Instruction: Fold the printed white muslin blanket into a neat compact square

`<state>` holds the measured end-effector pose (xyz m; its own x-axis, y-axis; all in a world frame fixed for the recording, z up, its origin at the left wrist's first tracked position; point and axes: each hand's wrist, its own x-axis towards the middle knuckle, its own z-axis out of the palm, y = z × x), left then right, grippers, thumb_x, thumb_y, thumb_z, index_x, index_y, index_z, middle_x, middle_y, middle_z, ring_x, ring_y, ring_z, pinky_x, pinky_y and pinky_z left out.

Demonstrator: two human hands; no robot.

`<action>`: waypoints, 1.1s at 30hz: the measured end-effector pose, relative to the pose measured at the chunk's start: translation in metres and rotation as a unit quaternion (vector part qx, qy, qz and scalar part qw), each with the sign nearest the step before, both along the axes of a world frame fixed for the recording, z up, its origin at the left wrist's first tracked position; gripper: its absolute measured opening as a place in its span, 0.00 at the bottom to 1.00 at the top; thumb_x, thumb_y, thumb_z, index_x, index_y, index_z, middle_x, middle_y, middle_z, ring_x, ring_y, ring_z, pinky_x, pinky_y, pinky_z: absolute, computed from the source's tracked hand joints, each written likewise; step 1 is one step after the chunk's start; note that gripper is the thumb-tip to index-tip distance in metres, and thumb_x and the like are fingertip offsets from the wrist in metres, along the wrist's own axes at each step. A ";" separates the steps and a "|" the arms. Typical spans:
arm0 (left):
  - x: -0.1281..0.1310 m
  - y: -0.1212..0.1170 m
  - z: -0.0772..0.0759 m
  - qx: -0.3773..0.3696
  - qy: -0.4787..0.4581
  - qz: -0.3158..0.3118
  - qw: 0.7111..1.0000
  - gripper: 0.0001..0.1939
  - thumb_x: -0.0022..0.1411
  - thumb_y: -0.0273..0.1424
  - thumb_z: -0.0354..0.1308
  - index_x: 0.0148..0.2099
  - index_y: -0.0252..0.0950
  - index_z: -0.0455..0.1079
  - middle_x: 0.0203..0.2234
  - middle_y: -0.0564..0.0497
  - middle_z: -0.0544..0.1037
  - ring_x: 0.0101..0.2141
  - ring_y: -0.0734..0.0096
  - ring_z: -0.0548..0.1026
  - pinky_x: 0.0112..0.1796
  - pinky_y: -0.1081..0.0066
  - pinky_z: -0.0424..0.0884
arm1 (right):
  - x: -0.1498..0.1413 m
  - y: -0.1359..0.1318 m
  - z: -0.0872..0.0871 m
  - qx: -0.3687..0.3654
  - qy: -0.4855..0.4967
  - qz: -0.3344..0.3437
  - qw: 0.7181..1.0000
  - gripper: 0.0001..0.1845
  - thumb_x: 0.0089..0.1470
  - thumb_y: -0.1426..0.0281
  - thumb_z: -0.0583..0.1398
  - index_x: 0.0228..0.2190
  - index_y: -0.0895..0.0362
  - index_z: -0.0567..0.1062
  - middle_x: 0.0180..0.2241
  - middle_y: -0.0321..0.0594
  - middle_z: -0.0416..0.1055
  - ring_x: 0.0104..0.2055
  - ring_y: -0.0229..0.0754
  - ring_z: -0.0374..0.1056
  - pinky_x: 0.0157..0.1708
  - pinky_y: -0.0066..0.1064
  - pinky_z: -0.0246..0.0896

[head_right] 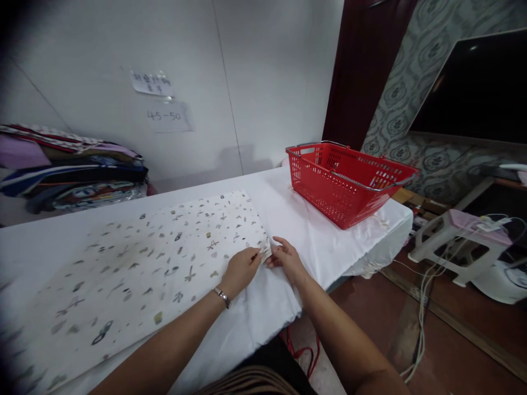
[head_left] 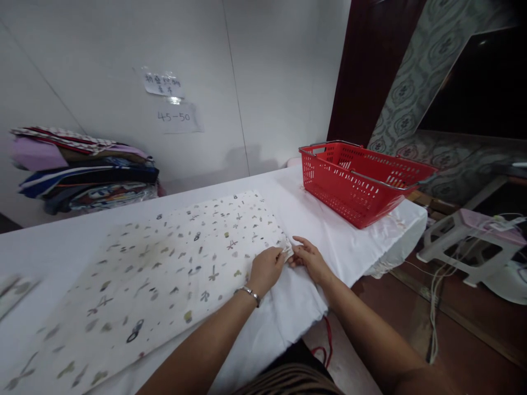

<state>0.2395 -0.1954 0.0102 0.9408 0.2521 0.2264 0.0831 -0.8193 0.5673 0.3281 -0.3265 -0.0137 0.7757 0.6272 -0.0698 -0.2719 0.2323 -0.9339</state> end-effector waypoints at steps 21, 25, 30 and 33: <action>-0.012 0.031 0.033 0.185 -0.138 0.078 0.970 0.13 0.66 0.31 0.42 0.43 0.36 0.68 0.31 0.50 0.74 0.33 0.69 0.70 0.33 0.70 0.61 | 0.004 0.004 -0.006 -0.004 -0.025 -0.006 1.000 0.31 0.38 0.69 0.64 0.46 0.56 0.64 0.20 0.26 0.66 0.18 0.33 0.63 0.19 0.26 0.56; -0.012 0.020 0.024 0.311 -0.055 -0.021 0.948 0.11 0.64 0.26 0.45 0.42 0.36 0.68 0.30 0.49 0.73 0.34 0.64 0.70 0.35 0.67 0.61 | 0.003 0.003 -0.003 0.011 0.004 0.004 1.000 0.31 0.37 0.69 0.65 0.46 0.55 0.65 0.22 0.27 0.67 0.21 0.35 0.65 0.21 0.27 0.58; -0.006 -0.002 0.001 0.277 0.024 -0.049 0.959 0.10 0.65 0.27 0.44 0.40 0.36 0.67 0.33 0.49 0.73 0.34 0.65 0.70 0.34 0.67 0.62 | 0.003 0.001 -0.003 0.018 -0.001 0.010 1.000 0.30 0.37 0.69 0.66 0.45 0.54 0.66 0.22 0.28 0.67 0.21 0.35 0.65 0.21 0.27 0.58; -0.006 -0.004 0.001 0.247 0.029 -0.043 0.968 0.11 0.66 0.29 0.43 0.40 0.36 0.67 0.33 0.49 0.73 0.34 0.66 0.70 0.35 0.67 0.63 | 0.003 0.002 -0.004 0.009 -0.008 0.005 1.000 0.29 0.37 0.70 0.65 0.45 0.54 0.66 0.23 0.28 0.67 0.21 0.35 0.65 0.21 0.27 0.58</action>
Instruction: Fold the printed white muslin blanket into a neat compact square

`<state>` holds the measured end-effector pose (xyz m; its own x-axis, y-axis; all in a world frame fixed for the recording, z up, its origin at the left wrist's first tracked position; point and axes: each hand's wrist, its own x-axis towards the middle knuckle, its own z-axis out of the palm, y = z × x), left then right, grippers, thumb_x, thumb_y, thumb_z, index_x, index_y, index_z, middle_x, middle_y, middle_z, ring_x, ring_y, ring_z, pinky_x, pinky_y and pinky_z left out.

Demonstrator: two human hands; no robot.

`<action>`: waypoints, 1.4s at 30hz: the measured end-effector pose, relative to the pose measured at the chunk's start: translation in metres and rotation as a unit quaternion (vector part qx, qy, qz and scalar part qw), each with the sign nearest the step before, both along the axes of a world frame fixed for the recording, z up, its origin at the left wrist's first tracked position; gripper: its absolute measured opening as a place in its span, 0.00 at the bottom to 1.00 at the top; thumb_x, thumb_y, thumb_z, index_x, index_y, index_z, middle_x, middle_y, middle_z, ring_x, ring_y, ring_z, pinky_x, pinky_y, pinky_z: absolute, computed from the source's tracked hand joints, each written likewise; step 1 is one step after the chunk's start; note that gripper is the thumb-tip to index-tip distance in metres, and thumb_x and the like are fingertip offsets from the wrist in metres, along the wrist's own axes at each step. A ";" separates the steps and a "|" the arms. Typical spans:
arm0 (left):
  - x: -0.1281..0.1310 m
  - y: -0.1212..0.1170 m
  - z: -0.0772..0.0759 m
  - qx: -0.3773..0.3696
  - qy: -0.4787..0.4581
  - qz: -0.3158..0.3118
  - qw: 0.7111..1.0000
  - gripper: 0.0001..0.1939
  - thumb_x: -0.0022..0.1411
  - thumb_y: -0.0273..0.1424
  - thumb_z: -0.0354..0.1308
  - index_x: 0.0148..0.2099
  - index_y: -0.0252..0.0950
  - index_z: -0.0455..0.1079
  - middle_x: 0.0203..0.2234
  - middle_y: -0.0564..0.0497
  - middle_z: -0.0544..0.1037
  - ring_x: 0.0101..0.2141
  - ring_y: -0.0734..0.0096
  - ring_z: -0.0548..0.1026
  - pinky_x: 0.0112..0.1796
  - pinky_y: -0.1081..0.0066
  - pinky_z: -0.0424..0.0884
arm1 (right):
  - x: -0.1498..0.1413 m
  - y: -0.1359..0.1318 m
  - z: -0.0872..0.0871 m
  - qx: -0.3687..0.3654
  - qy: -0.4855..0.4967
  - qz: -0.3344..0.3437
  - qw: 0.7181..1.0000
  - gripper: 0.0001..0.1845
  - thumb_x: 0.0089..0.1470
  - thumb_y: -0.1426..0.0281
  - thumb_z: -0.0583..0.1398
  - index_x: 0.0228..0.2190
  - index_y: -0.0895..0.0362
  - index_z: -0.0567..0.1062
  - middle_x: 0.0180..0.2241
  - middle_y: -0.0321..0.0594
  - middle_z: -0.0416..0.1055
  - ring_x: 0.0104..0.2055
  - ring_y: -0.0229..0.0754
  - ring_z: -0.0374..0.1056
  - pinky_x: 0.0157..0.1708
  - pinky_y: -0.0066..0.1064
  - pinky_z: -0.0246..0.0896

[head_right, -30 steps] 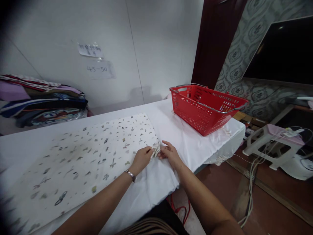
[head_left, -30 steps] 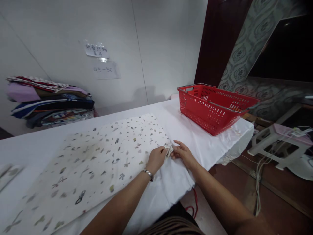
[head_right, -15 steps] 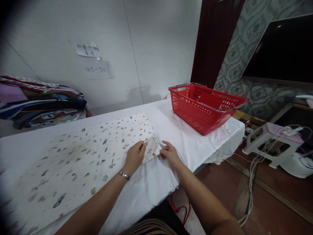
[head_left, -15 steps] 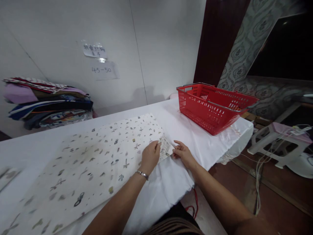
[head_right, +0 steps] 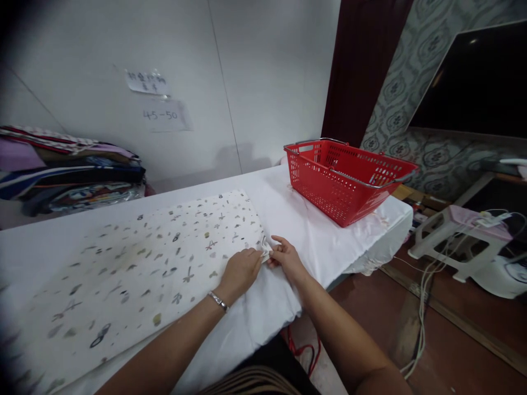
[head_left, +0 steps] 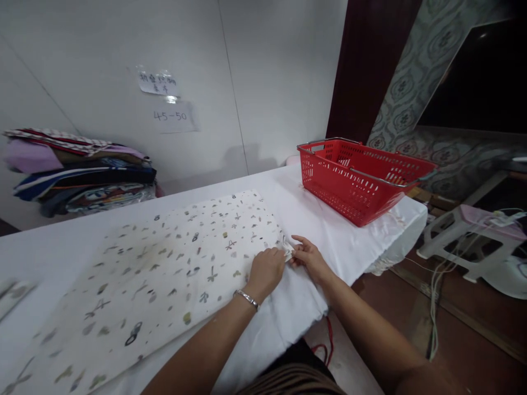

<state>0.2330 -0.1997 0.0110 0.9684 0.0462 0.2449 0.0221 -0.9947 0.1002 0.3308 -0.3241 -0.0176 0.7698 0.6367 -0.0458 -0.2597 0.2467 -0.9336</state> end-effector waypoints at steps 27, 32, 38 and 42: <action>-0.001 0.004 0.003 -0.118 -0.020 0.031 0.992 0.17 0.68 0.32 0.39 0.33 0.36 0.67 0.28 0.51 0.73 0.31 0.70 0.70 0.33 0.70 0.61 | -0.003 0.000 0.005 -0.019 -0.019 0.011 1.000 0.29 0.39 0.68 0.64 0.46 0.54 0.65 0.25 0.28 0.66 0.23 0.37 0.68 0.24 0.30 0.63; -0.001 -0.003 0.001 -0.025 -0.011 -0.009 1.000 0.11 0.65 0.28 0.44 0.38 0.36 0.68 0.30 0.49 0.72 0.32 0.66 0.69 0.33 0.67 0.61 | -0.004 -0.001 0.004 -0.024 -0.016 0.009 1.000 0.29 0.39 0.68 0.64 0.46 0.54 0.66 0.25 0.28 0.66 0.23 0.37 0.68 0.25 0.30 0.63; 0.001 -0.013 -0.004 -0.002 0.005 -0.017 1.000 0.12 0.63 0.22 0.43 0.40 0.33 0.67 0.32 0.46 0.72 0.35 0.63 0.70 0.36 0.64 0.63 | -0.004 -0.001 0.003 -0.042 -0.034 0.007 0.999 0.28 0.43 0.63 0.65 0.47 0.54 0.66 0.24 0.29 0.66 0.23 0.35 0.65 0.26 0.30 0.63; -0.003 -0.014 -0.003 -0.029 0.016 -0.013 0.999 0.11 0.64 0.26 0.44 0.44 0.34 0.66 0.36 0.46 0.73 0.38 0.63 0.70 0.38 0.63 0.64 | -0.003 0.001 -0.002 -0.036 -0.043 -0.001 0.998 0.30 0.39 0.65 0.66 0.46 0.54 0.66 0.21 0.26 0.62 0.20 0.32 0.60 0.23 0.28 0.59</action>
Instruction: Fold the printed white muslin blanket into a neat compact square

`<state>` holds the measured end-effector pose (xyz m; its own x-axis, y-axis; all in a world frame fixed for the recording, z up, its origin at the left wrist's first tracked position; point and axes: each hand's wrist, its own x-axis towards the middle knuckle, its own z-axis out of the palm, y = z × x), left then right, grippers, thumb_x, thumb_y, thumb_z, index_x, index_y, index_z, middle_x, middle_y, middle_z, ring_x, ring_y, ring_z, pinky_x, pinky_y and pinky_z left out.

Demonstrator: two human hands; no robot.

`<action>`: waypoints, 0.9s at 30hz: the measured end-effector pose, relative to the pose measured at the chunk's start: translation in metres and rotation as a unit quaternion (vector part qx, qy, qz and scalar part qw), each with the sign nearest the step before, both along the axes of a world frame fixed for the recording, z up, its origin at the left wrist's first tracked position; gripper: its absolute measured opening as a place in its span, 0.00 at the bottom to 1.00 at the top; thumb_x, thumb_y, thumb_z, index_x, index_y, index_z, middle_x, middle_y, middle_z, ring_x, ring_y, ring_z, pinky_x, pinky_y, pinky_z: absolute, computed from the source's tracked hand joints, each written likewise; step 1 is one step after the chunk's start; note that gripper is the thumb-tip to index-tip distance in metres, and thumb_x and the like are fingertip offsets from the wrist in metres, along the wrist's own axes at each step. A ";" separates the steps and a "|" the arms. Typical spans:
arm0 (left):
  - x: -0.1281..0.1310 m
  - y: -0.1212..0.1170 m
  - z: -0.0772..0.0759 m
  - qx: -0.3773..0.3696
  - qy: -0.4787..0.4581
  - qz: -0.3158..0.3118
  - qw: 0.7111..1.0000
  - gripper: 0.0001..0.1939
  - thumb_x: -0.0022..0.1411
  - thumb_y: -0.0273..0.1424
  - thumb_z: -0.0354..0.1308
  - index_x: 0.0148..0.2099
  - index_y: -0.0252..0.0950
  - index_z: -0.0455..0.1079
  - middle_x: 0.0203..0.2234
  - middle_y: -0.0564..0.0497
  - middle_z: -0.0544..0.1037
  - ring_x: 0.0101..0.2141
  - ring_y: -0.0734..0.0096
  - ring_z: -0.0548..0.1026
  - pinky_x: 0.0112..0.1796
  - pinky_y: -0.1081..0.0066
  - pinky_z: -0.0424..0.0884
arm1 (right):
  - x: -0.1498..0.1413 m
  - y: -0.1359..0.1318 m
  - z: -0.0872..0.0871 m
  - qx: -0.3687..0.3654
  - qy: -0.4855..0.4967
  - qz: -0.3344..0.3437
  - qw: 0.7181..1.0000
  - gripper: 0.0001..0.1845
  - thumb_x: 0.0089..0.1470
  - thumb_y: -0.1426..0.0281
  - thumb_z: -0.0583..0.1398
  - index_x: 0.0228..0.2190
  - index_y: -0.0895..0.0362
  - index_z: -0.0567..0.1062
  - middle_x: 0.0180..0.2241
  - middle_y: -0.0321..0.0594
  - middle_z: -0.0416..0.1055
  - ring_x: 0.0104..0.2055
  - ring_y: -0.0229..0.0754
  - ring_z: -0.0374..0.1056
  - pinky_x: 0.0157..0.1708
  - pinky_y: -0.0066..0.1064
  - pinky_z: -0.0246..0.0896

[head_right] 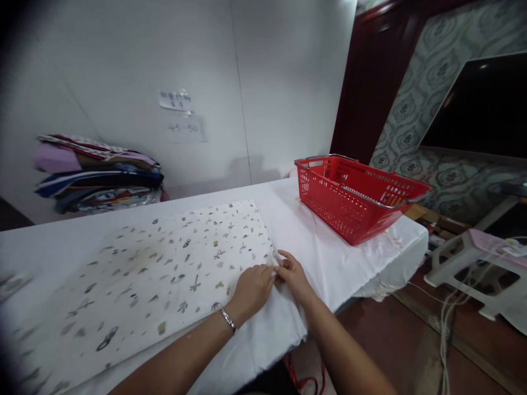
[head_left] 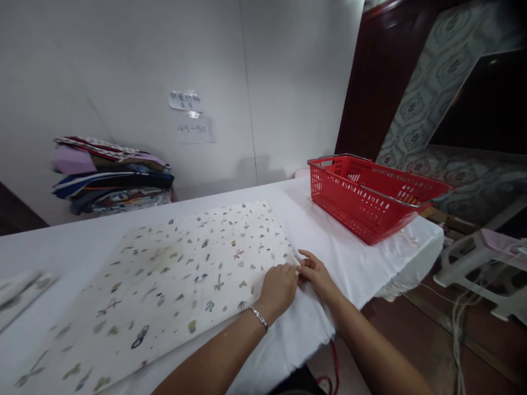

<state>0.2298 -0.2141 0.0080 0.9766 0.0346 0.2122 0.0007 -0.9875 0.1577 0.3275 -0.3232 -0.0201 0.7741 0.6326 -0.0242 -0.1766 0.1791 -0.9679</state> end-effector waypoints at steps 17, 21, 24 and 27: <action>-0.032 0.027 -0.013 -0.008 -0.010 0.063 0.998 0.28 0.54 0.16 0.45 0.57 0.38 0.58 0.49 0.45 0.69 0.47 0.60 0.67 0.46 0.60 0.63 | 0.003 -0.005 0.016 -0.071 -0.006 -0.050 0.996 0.27 0.40 0.66 0.62 0.45 0.55 0.67 0.18 0.29 0.64 0.19 0.36 0.60 0.17 0.26 0.51; -0.012 0.008 0.002 -0.040 -0.058 0.036 0.997 0.17 0.55 0.24 0.50 0.48 0.38 0.62 0.43 0.47 0.70 0.43 0.60 0.67 0.42 0.61 0.64 | 0.005 0.005 0.034 -0.103 -0.069 -0.024 0.992 0.30 0.39 0.65 0.62 0.46 0.58 0.66 0.16 0.26 0.61 0.15 0.33 0.55 0.14 0.25 0.44; 0.005 0.003 0.007 -0.083 -0.075 0.066 0.992 0.13 0.54 0.28 0.52 0.44 0.37 0.62 0.41 0.47 0.70 0.41 0.60 0.68 0.40 0.62 0.64 | 0.006 0.012 0.043 -0.113 -0.082 -0.025 0.990 0.30 0.38 0.66 0.63 0.45 0.58 0.66 0.17 0.26 0.61 0.15 0.32 0.54 0.14 0.24 0.43; 0.013 0.008 0.005 -0.156 -0.068 0.105 0.980 0.10 0.53 0.25 0.50 0.40 0.38 0.61 0.35 0.50 0.72 0.37 0.64 0.70 0.36 0.67 0.64 | 0.004 0.017 0.048 -0.109 -0.095 -0.007 0.989 0.30 0.37 0.64 0.65 0.45 0.57 0.67 0.19 0.27 0.62 0.15 0.31 0.54 0.14 0.24 0.43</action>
<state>0.2429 -0.2061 0.0128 0.9049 0.3147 0.2866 0.1562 -0.8718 0.4643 0.3315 -0.3060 0.0279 0.7863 0.6177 -0.0130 0.0128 -0.0374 -0.9992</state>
